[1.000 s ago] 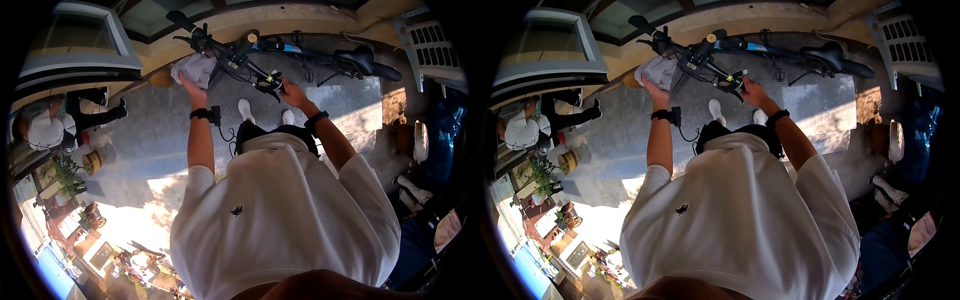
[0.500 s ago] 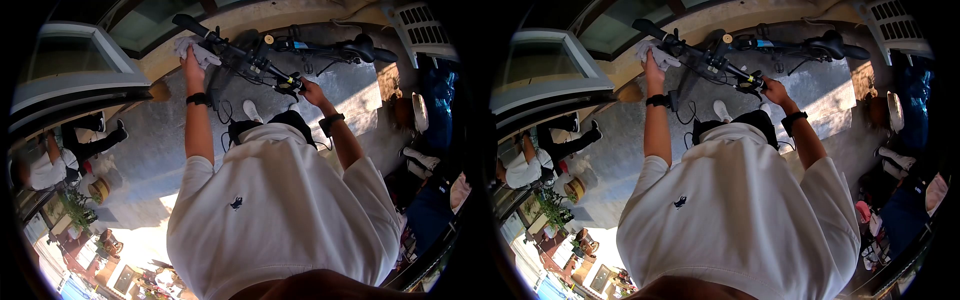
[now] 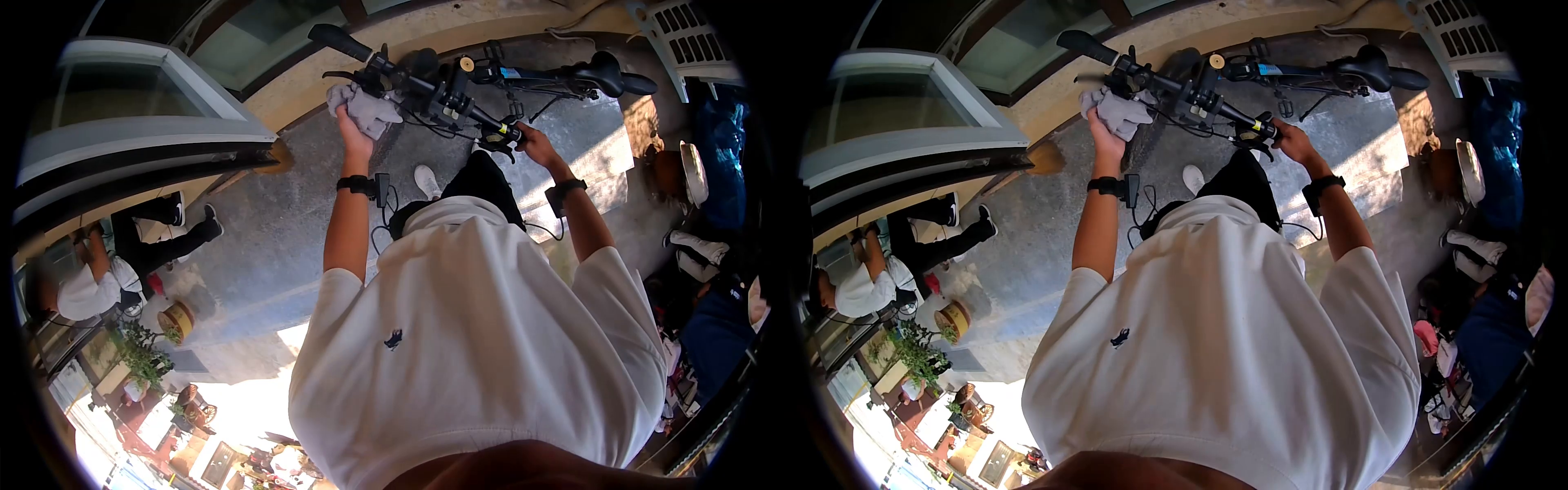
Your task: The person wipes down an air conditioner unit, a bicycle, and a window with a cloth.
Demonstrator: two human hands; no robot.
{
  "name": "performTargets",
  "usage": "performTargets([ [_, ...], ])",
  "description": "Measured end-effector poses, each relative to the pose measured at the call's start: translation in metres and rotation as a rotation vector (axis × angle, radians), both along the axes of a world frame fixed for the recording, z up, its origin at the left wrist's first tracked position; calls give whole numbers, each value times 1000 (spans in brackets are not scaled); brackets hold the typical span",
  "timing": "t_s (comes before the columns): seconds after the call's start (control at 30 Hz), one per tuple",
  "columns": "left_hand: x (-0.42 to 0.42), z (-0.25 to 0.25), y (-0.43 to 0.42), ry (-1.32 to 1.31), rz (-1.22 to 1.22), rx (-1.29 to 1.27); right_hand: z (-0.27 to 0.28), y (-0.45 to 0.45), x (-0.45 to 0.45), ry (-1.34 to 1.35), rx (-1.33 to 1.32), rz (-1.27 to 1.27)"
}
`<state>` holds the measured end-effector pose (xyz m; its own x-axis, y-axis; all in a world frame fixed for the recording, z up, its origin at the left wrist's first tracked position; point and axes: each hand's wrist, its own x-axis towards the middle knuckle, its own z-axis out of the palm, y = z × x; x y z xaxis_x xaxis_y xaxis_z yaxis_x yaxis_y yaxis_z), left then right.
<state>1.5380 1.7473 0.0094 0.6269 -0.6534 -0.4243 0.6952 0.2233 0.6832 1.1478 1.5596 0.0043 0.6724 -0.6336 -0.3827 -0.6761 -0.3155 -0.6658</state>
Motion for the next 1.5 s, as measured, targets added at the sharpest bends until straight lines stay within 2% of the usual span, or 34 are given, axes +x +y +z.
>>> performTargets([
  [0.1,14,20,11,36,117,-90,1,1,-2,3,-18,4],
  [0.2,30,34,3,47,84,-143,11,3,1,76,-20,19],
  [0.33,44,26,-18,-7,12,-56,7,4,1,82,-23,15],
  [0.47,39,14,-31,-26,146,-26,-8,0,-3,47,-44,0],
  [0.67,58,10,-11,-195,-50,83,-2,-3,-2,38,-58,73],
  [0.73,69,17,-6,-241,-255,186,-3,-5,-3,51,-60,110],
  [0.77,76,17,-3,-243,-242,183,-5,-4,-4,22,-33,77],
  [0.83,86,19,2,-468,-500,332,-4,-3,-3,-22,8,33],
  [0.87,84,18,6,-467,-487,333,-3,-4,-3,-23,6,45],
  [0.93,65,39,10,-300,-564,367,-1,-4,-3,-13,-45,80],
  [1.0,59,26,11,-253,-519,313,-2,-3,-1,-32,-39,76],
  [1.07,54,15,7,-117,-305,159,5,0,1,47,-73,75],
  [1.1,50,19,2,-121,-307,154,2,0,-2,44,-79,72],
  [1.17,45,28,-7,15,-111,20,-3,-2,-4,21,-69,73],
  [1.3,41,23,-27,100,-77,8,-4,2,-3,5,-125,60],
  [1.43,39,16,-28,-39,-178,3,-4,0,-3,28,-114,67],
  [1.5,32,19,-30,-120,-42,70,-3,2,-2,22,-156,64],
])
